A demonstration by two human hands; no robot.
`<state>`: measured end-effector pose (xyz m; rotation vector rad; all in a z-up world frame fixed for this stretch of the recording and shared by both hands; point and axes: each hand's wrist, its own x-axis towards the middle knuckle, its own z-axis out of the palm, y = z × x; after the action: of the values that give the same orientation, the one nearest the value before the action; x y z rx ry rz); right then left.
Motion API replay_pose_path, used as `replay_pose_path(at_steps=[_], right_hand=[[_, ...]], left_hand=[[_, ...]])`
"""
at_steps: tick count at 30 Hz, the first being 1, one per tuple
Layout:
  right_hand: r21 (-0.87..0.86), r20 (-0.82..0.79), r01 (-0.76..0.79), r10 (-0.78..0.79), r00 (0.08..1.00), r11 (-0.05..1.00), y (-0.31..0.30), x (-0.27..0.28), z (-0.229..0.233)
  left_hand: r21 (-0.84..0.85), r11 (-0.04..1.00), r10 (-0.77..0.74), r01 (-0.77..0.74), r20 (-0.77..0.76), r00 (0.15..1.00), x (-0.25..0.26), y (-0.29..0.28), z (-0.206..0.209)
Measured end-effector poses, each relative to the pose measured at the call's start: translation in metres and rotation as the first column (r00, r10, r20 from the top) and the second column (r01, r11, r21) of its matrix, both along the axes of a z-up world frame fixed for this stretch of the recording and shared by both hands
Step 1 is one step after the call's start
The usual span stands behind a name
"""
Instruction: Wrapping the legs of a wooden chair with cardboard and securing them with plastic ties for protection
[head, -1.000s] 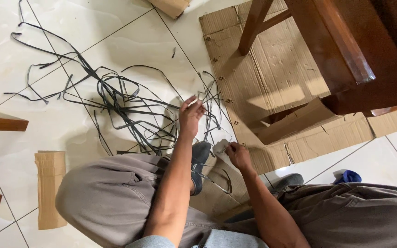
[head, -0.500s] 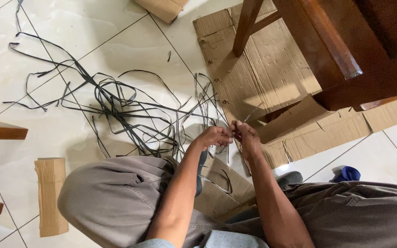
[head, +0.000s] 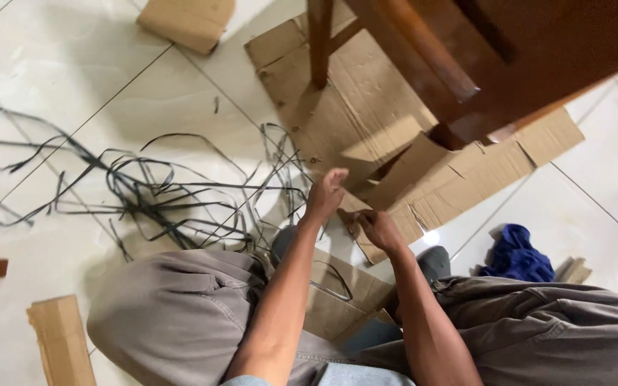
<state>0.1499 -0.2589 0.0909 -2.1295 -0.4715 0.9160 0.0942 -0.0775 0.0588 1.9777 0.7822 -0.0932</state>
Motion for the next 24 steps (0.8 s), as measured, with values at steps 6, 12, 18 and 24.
replay_pose_path(at_steps=[6,12,18,24], right_hand=[[-0.078,0.071,0.027,-0.021,0.997,0.997,-0.068,0.030,-0.093],[-0.119,0.021,0.370,-0.371,0.929,0.921,-0.045,0.027,0.062],[0.314,0.063,0.383,-0.422,0.904,0.869,-0.030,0.047,0.089],[0.438,0.207,0.396,-0.519,0.830,0.807,-0.015,0.054,0.112]], left_hand=[[-0.448,0.894,0.180,0.030,0.420,0.890,0.038,-0.045,0.113],[0.119,0.985,-0.006,-0.123,0.742,0.671,0.070,-0.099,0.103],[0.116,0.982,-0.011,-0.149,0.824,0.566,0.090,-0.105,0.110],[-0.030,0.994,0.094,-0.100,0.672,0.734,0.092,-0.098,0.165]])
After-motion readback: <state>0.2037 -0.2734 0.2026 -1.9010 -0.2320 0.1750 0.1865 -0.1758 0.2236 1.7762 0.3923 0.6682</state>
